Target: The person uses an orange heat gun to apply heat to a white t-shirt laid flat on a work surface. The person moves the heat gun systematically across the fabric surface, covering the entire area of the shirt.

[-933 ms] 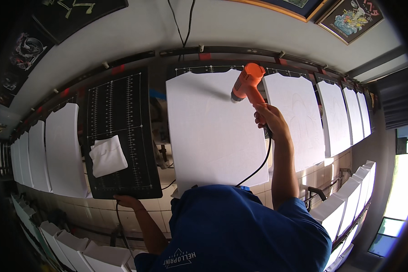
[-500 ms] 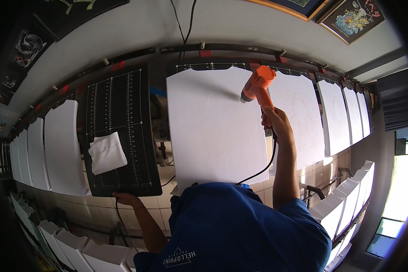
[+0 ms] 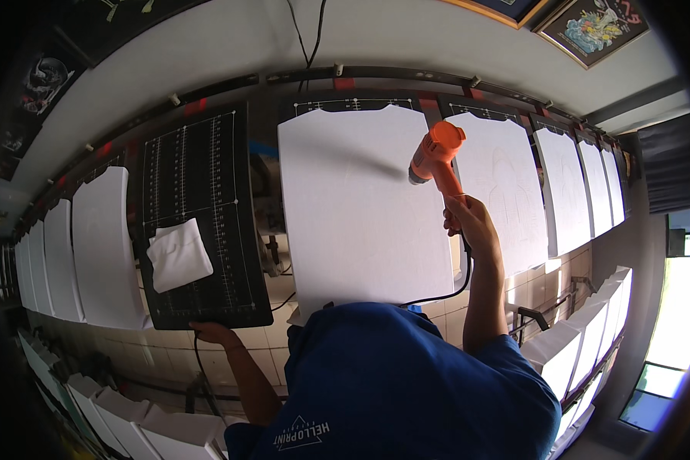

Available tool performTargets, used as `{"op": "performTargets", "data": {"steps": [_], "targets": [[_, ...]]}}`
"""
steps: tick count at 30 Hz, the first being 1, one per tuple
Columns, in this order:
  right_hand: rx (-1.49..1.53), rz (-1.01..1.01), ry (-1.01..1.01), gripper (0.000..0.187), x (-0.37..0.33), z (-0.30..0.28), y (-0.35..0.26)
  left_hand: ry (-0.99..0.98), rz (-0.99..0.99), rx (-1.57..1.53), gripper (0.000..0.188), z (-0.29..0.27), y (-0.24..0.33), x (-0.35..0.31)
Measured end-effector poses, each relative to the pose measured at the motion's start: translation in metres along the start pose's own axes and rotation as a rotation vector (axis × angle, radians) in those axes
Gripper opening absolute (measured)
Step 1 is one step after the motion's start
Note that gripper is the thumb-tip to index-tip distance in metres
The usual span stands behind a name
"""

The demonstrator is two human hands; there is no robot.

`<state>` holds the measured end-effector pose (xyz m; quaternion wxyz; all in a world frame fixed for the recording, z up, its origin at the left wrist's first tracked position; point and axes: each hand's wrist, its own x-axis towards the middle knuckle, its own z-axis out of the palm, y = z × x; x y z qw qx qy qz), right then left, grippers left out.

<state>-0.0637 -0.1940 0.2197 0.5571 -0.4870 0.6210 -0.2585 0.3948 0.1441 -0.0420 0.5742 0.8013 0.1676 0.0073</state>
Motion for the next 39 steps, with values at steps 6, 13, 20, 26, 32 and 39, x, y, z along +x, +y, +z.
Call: {"op": "performTargets", "data": {"steps": [6, 13, 20, 26, 32, 39], "targets": [[0.068, 0.064, -0.004, 0.033, -0.015, -0.020, 0.006, -0.012, -0.005, -0.007, 0.074, -0.001, 0.007, -0.009], [0.129, 0.085, -0.074, 0.031, -0.030, -0.007, 0.002, -0.008, -0.026, -0.048, 0.073, -0.001, 0.003, -0.004], [0.091, 0.018, -0.098, 0.034, 0.003, 0.023, -0.006, 0.048, -0.036, 0.018, 0.072, -0.002, -0.010, 0.010], [0.078, -0.010, -0.103, 0.030, 0.024, 0.039, -0.027, 0.008, -0.048, -0.022, 0.080, -0.001, -0.002, 0.000], [0.052, -0.048, -0.147, 0.031, 0.041, 0.049, -0.032, -0.002, -0.067, -0.036, 0.079, -0.002, 0.005, -0.005], [0.008, -0.044, -0.210, 0.031, 0.052, 0.062, -0.041, 0.020, -0.071, -0.015, 0.077, -0.001, 0.006, -0.006]]}}
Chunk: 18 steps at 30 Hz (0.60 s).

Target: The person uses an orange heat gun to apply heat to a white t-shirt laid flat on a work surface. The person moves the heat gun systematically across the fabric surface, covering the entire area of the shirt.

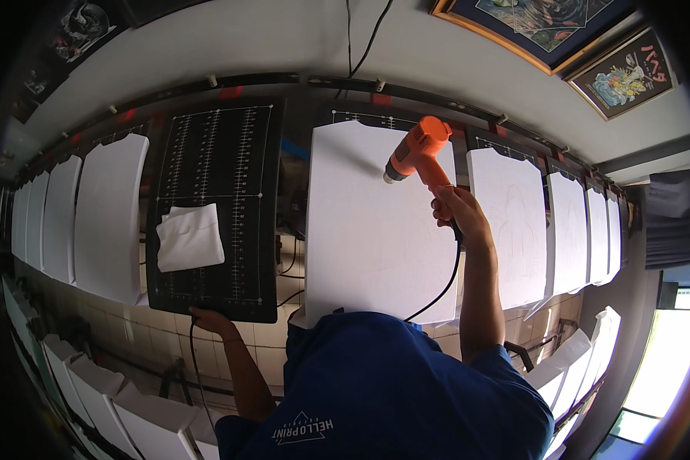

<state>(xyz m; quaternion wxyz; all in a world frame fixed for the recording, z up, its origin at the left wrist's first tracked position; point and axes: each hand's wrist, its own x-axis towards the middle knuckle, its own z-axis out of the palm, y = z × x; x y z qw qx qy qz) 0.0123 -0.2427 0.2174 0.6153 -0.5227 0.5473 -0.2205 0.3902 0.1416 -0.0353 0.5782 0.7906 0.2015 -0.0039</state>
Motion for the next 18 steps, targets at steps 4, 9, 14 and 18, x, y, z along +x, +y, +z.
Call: {"op": "performTargets", "data": {"steps": [4, 9, 14, 18], "targets": [[-0.019, -0.034, -0.020, 0.029, 0.012, 0.008, 0.004, -0.009, 0.059, 0.009, 0.078, 0.002, 0.000, -0.001], [-0.041, -0.020, -0.056, 0.028, 0.010, 0.013, -0.001, -0.020, 0.028, 0.015, 0.075, 0.001, 0.002, -0.002], [-0.069, 0.087, -0.135, 0.028, -0.011, 0.015, -0.017, -0.039, 0.044, -0.064, 0.072, 0.001, 0.000, 0.000], [-0.143, 0.031, -0.173, 0.030, -0.015, 0.025, -0.001, -0.049, 0.016, -0.043, 0.072, 0.002, 0.002, -0.003]]}}
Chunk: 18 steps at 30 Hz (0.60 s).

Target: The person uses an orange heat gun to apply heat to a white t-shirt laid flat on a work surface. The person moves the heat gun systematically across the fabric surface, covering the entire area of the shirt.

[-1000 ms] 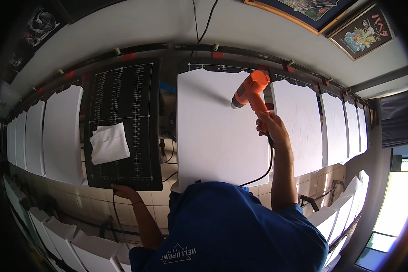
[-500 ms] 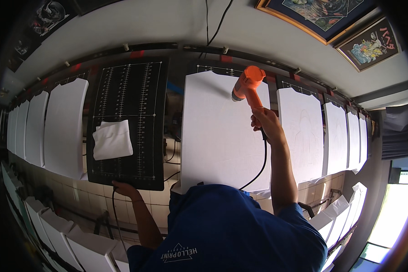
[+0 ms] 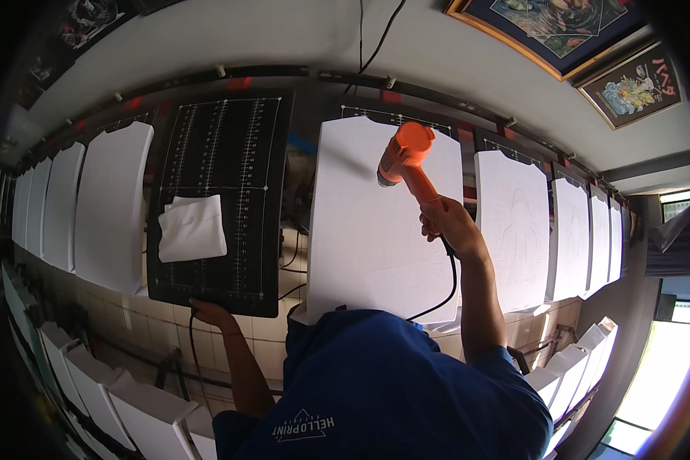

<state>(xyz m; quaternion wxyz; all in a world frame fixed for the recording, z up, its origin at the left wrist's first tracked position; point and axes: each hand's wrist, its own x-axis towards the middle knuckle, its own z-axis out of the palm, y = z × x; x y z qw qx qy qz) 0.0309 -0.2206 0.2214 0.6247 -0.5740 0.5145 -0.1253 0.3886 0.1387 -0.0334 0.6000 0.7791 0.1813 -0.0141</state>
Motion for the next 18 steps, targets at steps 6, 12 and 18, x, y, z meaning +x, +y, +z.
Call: {"op": "performTargets", "data": {"steps": [6, 12, 18], "targets": [[0.016, -0.015, 0.031, 0.028, 0.013, 0.006, -0.003, -0.002, -0.009, 0.000, 0.072, -0.001, -0.003, 0.004], [0.093, -0.055, 0.023, 0.028, 0.031, 0.008, -0.007, 0.004, 0.002, -0.004, 0.073, -0.001, 0.003, -0.002], [0.087, -0.101, 0.107, 0.028, 0.049, 0.009, -0.006, 0.022, -0.041, 0.020, 0.073, -0.002, 0.003, 0.001]]}}
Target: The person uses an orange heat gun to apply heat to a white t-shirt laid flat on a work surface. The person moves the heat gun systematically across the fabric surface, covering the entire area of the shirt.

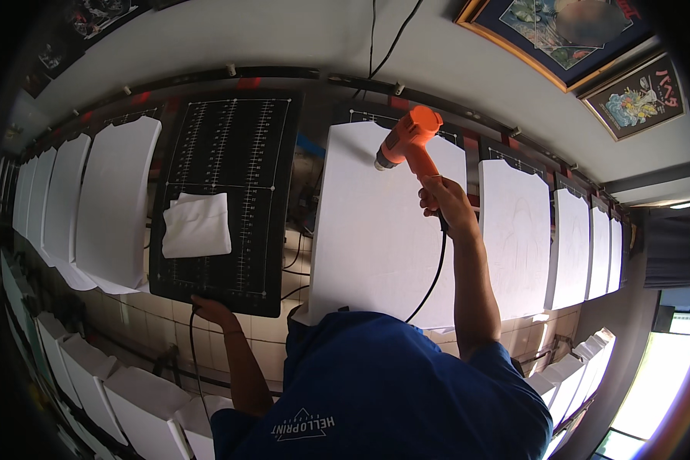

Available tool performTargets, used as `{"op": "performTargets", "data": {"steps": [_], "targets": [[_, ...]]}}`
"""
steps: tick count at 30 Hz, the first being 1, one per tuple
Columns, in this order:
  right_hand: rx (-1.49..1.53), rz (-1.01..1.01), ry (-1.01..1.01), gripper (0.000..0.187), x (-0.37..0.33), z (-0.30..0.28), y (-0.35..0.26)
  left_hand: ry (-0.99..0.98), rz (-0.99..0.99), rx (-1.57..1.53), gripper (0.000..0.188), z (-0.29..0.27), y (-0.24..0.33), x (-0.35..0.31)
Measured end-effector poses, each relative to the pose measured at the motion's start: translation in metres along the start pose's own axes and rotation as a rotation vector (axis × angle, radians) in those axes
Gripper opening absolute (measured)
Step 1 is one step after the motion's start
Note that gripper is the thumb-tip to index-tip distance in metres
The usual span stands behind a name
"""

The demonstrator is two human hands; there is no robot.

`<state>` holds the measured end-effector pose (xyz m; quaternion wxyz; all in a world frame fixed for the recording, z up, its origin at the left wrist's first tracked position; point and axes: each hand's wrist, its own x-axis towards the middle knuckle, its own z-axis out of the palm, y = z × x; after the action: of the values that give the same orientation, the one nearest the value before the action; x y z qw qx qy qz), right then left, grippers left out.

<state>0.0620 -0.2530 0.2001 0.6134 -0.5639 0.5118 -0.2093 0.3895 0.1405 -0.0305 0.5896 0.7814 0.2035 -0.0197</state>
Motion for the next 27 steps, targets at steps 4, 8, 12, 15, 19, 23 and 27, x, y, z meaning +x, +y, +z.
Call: {"op": "performTargets", "data": {"steps": [4, 8, 12, 15, 19, 23, 27], "targets": [[-0.068, 0.019, 0.000, 0.030, -0.001, 0.006, 0.000, -0.010, 0.013, 0.005, 0.073, 0.000, -0.002, 0.000], [0.049, 0.024, -0.072, 0.029, -0.008, 0.008, -0.011, -0.017, 0.011, -0.016, 0.073, 0.000, -0.003, 0.000], [0.021, 0.011, -0.133, 0.027, -0.001, 0.021, -0.010, -0.014, 0.009, -0.018, 0.076, -0.002, -0.010, 0.007], [0.037, 0.006, -0.135, 0.026, 0.003, 0.032, -0.014, -0.011, 0.020, -0.020, 0.078, -0.003, -0.015, 0.012], [0.014, -0.007, -0.158, 0.030, 0.009, 0.038, -0.015, -0.011, 0.012, -0.004, 0.077, 0.000, -0.008, 0.006], [-0.110, 0.003, -0.171, 0.031, -0.001, 0.040, -0.012, -0.007, 0.030, -0.012, 0.077, -0.001, -0.011, 0.008], [-0.096, 0.113, -0.169, 0.025, -0.024, 0.025, -0.026, -0.003, 0.035, -0.014, 0.074, 0.000, -0.002, -0.003]]}}
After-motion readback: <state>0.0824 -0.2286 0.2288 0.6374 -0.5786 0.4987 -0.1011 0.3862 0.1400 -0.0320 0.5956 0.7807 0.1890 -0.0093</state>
